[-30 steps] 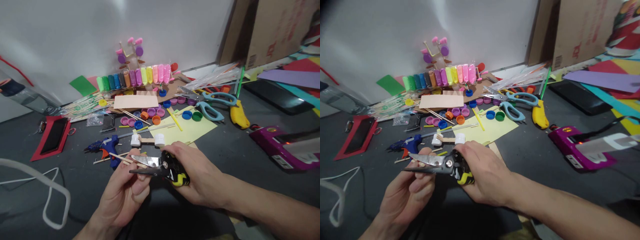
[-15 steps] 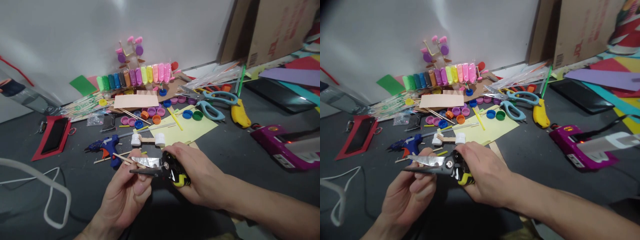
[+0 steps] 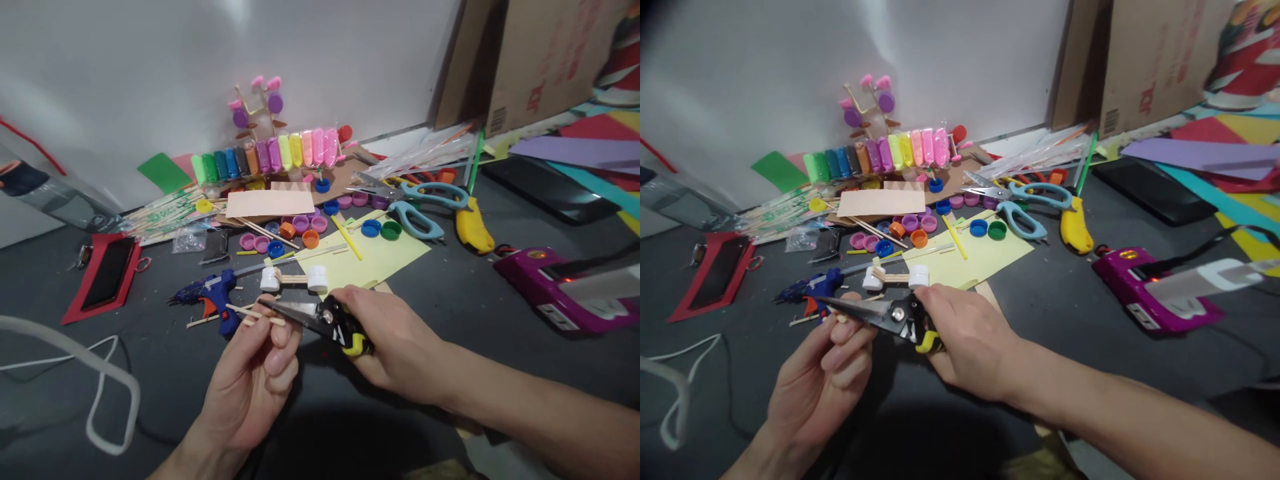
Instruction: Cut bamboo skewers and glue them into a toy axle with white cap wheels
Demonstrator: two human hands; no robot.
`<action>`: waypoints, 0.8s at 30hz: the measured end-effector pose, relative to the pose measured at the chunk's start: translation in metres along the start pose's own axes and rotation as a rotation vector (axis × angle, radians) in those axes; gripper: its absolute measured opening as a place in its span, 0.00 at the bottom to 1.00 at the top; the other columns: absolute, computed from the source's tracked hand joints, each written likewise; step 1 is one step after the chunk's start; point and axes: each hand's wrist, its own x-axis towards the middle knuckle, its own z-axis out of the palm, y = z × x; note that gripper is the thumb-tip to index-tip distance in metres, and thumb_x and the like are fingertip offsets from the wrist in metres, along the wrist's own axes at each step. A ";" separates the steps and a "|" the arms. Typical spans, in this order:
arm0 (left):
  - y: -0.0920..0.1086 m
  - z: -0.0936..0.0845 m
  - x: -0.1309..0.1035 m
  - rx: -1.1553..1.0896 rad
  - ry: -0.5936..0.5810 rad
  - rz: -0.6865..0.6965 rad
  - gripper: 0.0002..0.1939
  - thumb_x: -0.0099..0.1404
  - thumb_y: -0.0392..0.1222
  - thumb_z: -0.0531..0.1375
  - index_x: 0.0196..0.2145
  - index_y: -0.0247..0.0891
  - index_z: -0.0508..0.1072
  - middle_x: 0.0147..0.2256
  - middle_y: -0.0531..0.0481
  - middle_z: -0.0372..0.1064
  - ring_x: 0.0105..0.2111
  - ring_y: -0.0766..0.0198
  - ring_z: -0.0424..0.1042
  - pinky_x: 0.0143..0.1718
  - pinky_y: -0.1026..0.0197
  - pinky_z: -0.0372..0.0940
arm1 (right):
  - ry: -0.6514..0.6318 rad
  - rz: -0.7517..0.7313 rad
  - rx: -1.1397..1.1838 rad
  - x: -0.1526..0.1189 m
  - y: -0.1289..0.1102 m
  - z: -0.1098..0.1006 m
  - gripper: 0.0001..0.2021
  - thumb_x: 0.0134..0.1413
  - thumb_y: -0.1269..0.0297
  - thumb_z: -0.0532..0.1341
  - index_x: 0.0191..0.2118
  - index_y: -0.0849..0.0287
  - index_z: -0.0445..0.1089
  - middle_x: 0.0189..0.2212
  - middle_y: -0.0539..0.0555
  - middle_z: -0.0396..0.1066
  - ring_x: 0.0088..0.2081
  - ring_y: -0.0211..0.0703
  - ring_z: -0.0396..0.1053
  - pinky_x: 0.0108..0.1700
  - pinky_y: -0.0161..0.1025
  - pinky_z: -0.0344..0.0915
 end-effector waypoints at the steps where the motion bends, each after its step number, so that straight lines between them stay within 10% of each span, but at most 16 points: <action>1: 0.000 0.001 0.000 -0.003 -0.002 -0.006 0.03 0.63 0.32 0.65 0.31 0.33 0.75 0.26 0.55 0.70 0.21 0.77 0.66 0.19 0.77 0.58 | 0.018 0.015 0.020 0.001 0.001 -0.001 0.17 0.49 0.73 0.54 0.48 0.67 0.62 0.34 0.63 0.73 0.33 0.50 0.71 0.33 0.43 0.70; 24: -0.001 0.009 -0.001 -0.005 0.088 -0.033 0.07 0.55 0.30 0.71 0.29 0.33 0.75 0.22 0.56 0.68 0.18 0.77 0.63 0.17 0.77 0.57 | -0.062 0.027 0.104 0.002 -0.004 -0.005 0.17 0.50 0.70 0.57 0.47 0.68 0.64 0.36 0.63 0.71 0.37 0.51 0.70 0.39 0.44 0.68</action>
